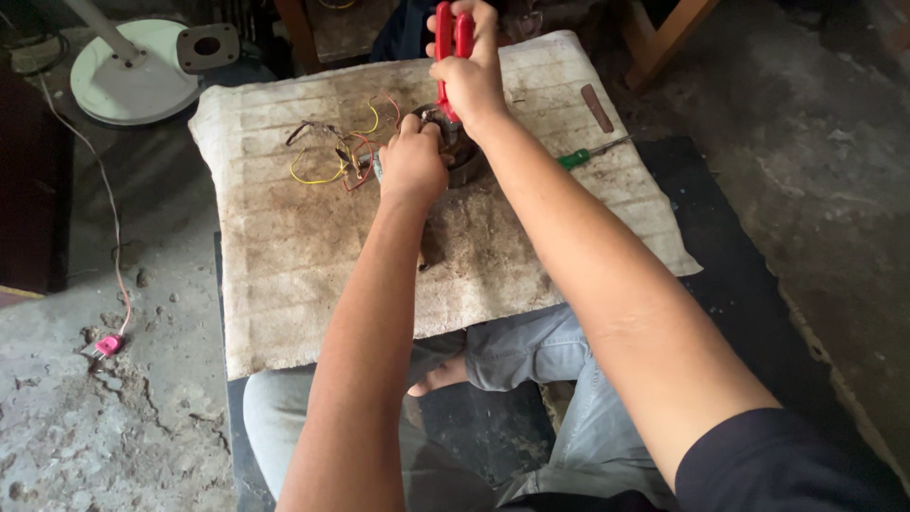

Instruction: The person manipulates copper coils and wires inside a motor stator by hand and with a pair of pliers, adjusting the components on a cloth-covered work surface.

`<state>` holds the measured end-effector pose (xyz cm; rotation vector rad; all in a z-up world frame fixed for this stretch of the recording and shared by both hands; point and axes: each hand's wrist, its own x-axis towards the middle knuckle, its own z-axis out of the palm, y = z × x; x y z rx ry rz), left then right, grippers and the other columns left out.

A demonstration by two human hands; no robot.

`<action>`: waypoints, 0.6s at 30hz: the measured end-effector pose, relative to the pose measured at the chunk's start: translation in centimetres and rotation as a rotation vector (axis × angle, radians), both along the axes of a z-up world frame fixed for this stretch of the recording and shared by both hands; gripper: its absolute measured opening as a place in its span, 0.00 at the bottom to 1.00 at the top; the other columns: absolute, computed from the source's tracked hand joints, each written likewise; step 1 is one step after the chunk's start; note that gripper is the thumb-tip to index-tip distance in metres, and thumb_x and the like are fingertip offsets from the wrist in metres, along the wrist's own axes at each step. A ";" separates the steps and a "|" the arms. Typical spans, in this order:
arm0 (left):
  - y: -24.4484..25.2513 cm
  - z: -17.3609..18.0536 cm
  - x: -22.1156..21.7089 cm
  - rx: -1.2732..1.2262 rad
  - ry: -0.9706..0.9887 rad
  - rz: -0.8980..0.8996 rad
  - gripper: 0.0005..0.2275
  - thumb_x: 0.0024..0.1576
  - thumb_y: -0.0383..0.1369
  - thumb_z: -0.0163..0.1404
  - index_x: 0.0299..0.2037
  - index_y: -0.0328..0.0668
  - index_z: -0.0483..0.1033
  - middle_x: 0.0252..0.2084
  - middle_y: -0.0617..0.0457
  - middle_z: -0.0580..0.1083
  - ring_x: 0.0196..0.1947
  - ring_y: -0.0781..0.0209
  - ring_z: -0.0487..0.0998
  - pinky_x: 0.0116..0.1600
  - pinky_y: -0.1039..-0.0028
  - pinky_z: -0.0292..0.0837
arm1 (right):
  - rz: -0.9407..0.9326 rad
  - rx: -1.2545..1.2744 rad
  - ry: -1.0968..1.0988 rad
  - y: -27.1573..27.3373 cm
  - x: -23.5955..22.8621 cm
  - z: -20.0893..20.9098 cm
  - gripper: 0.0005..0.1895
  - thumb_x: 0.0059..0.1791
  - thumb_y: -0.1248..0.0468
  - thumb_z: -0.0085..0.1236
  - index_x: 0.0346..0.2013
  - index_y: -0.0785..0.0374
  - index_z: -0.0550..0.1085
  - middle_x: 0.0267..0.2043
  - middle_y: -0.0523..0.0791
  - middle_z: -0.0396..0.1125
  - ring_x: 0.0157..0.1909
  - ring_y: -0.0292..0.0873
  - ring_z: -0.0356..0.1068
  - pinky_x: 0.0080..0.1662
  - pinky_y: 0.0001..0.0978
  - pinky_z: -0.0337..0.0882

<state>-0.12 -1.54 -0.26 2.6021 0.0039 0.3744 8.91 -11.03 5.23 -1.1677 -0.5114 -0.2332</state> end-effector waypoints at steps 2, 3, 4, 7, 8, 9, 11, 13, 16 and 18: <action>0.0 -0.1 0.0 0.008 -0.008 -0.005 0.13 0.50 0.35 0.61 0.44 0.45 0.77 0.50 0.47 0.71 0.52 0.41 0.74 0.52 0.49 0.65 | -0.061 0.025 -0.047 0.4 0.1 0.3 0.29 0.38 0.77 0.56 0.51 0.55 0.60 0.46 0.44 0.68 0.41 0.37 0.71 0.40 0.32 0.76; 0.0 -0.1 0.1 0.011 -0.013 -0.007 0.14 0.49 0.35 0.62 0.44 0.45 0.77 0.50 0.47 0.71 0.52 0.40 0.73 0.52 0.49 0.65 | -0.073 0.027 0.017 0.5 0.1 0.5 0.24 0.41 0.73 0.57 0.50 0.56 0.63 0.42 0.42 0.67 0.36 0.35 0.69 0.37 0.30 0.73; 0.0 -0.1 0.1 0.008 -0.001 -0.003 0.13 0.50 0.35 0.62 0.43 0.45 0.77 0.50 0.47 0.71 0.52 0.41 0.73 0.52 0.49 0.65 | -0.082 0.029 0.082 0.6 0.1 0.6 0.20 0.44 0.69 0.59 0.49 0.56 0.67 0.38 0.41 0.67 0.32 0.34 0.66 0.33 0.28 0.70; 0.1 -0.4 0.1 -0.002 0.009 0.002 0.12 0.51 0.35 0.61 0.43 0.46 0.77 0.51 0.47 0.71 0.53 0.41 0.74 0.52 0.49 0.66 | -0.045 0.003 0.168 0.7 0.0 0.7 0.11 0.51 0.58 0.61 0.41 0.58 0.70 0.29 0.39 0.63 0.26 0.32 0.62 0.29 0.26 0.65; 0.1 -0.4 0.1 -0.004 -0.009 -0.003 0.12 0.51 0.34 0.61 0.44 0.46 0.77 0.51 0.47 0.71 0.52 0.41 0.74 0.52 0.49 0.65 | -0.025 -0.011 0.176 0.5 0.1 0.7 0.14 0.53 0.54 0.62 0.37 0.60 0.69 0.27 0.38 0.62 0.24 0.32 0.61 0.29 0.26 0.64; 0.0 -0.4 0.1 -0.007 -0.027 -0.007 0.12 0.51 0.33 0.61 0.45 0.47 0.77 0.51 0.47 0.71 0.52 0.40 0.74 0.52 0.49 0.65 | -0.011 -0.047 0.135 0.4 0.0 0.6 0.14 0.54 0.53 0.61 0.37 0.59 0.70 0.26 0.38 0.62 0.24 0.32 0.61 0.29 0.26 0.63; 0.1 -0.2 0.1 -0.017 -0.015 -0.011 0.13 0.50 0.34 0.61 0.43 0.45 0.77 0.51 0.47 0.71 0.52 0.41 0.74 0.52 0.49 0.66 | 0.024 -0.115 0.053 0.4 -0.4 0.1 0.15 0.54 0.51 0.59 0.37 0.58 0.71 0.23 0.37 0.61 0.24 0.31 0.60 0.29 0.26 0.61; 0.3 -0.2 -0.2 -0.025 -0.006 -0.021 0.13 0.50 0.34 0.62 0.43 0.44 0.76 0.51 0.47 0.71 0.52 0.40 0.74 0.52 0.48 0.66 | 0.043 -0.103 0.021 0.2 -0.9 -0.1 0.14 0.55 0.52 0.59 0.37 0.59 0.70 0.24 0.38 0.62 0.24 0.32 0.60 0.30 0.27 0.61; 0.4 -0.1 -0.2 -0.032 -0.027 -0.048 0.13 0.49 0.34 0.62 0.43 0.44 0.76 0.50 0.45 0.71 0.51 0.39 0.74 0.51 0.48 0.66 | 0.059 -0.066 -0.024 -0.4 -1.1 -0.1 0.13 0.56 0.55 0.59 0.37 0.59 0.69 0.26 0.39 0.62 0.26 0.33 0.60 0.31 0.28 0.62; 0.6 -0.2 -0.3 -0.031 -0.058 -0.061 0.13 0.50 0.34 0.61 0.44 0.44 0.76 0.50 0.45 0.71 0.51 0.38 0.74 0.51 0.48 0.67 | 0.064 -0.045 -0.046 -0.6 -1.4 -0.2 0.12 0.56 0.56 0.60 0.37 0.59 0.68 0.26 0.39 0.62 0.26 0.33 0.60 0.32 0.28 0.62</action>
